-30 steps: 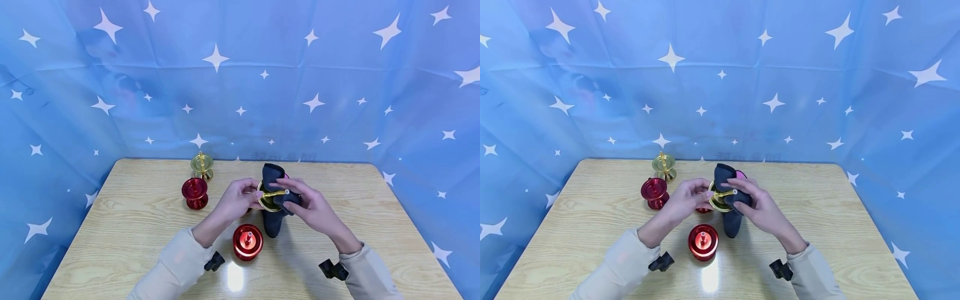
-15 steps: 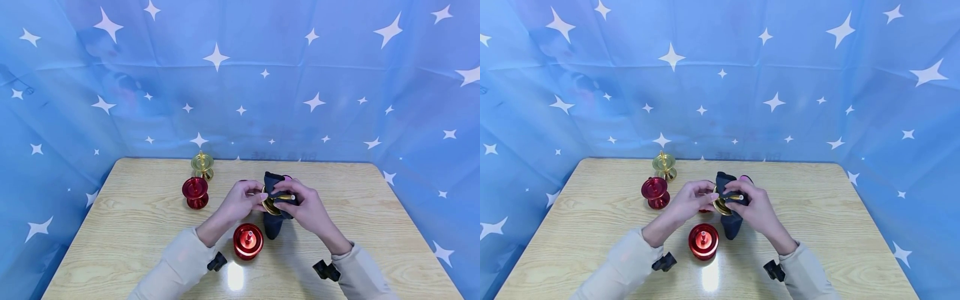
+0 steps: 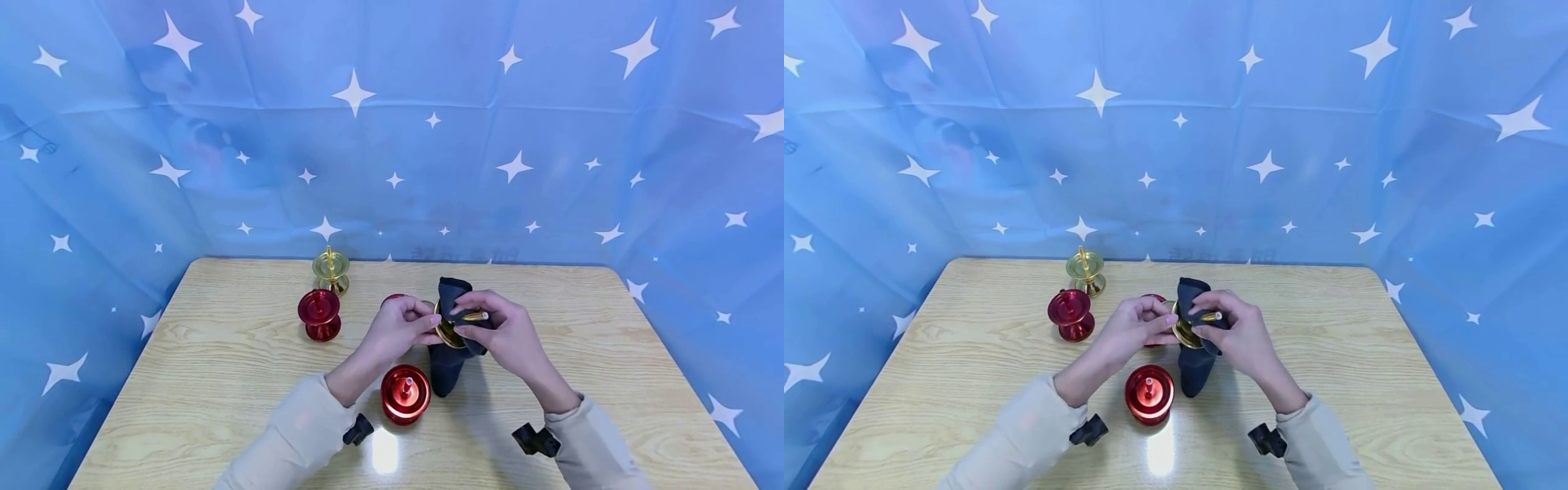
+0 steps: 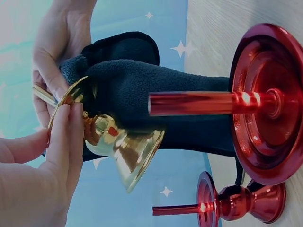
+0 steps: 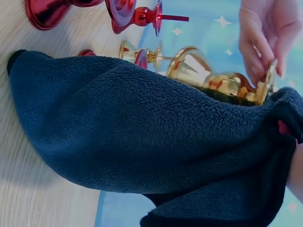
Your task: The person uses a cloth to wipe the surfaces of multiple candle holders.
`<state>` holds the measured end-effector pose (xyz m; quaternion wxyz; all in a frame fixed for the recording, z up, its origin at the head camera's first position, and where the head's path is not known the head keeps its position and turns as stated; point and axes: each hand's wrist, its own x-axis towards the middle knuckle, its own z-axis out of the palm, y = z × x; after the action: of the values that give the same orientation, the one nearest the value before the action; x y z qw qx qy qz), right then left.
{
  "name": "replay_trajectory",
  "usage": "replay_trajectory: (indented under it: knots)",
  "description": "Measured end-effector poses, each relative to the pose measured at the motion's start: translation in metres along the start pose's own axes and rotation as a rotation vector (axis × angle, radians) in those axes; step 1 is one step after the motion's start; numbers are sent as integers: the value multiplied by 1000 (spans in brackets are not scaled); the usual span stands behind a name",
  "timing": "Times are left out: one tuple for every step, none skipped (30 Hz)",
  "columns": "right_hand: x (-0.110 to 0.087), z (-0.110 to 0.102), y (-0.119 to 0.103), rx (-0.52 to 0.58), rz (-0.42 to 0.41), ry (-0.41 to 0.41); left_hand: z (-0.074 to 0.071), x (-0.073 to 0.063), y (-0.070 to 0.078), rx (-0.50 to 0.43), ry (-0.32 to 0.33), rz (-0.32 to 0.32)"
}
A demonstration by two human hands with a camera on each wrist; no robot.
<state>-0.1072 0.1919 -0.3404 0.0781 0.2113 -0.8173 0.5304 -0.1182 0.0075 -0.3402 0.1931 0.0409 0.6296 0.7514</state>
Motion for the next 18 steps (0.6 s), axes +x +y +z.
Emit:
replay_trajectory:
  knots:
    - [0,-1,0,-4,12,-3,1,0,0,14,12,-4]
    - [0,-2,-1,-5,25,-6,1,0,0,31,22,-7]
    - [0,-2,-1,-3,38,-9,2,1,-1,50,31,-9]
    - [-1,-3,-2,-6,51,-12,2,1,-1,70,38,-7]
    - [-1,-4,-3,-7,62,-15,2,1,-1,90,42,-5]
    - [-1,-5,-4,-12,70,-18,3,0,-1,111,48,-1]
    - [-1,-6,-5,-12,78,-20,3,0,-1,134,52,4]
    - [-1,-7,-6,-11,86,-22,3,1,-1,152,55,6]
    - [-1,-8,-6,-13,91,-22,3,1,-1,164,57,9]
    - [-1,-9,-7,-14,94,-23,3,1,-1,177,60,9]
    - [-1,-10,-8,-10,99,-23,3,1,-1,187,62,7]
    - [-2,-11,-9,-8,106,-24,3,2,-1,197,65,7]
    - [-2,-13,-10,-7,111,-23,4,2,-2,202,66,6]
    - [-2,-14,-10,-3,116,-24,4,3,-2,207,67,5]
    - [-3,-15,-11,-1,119,-26,4,3,-2,208,66,3]
    - [-3,-16,-11,4,122,-29,4,3,-2,212,66,2]
    - [-4,-17,-11,5,125,-30,5,4,-3,213,66,3]
    - [-5,-19,-11,5,125,-31,5,4,-3,215,65,4]
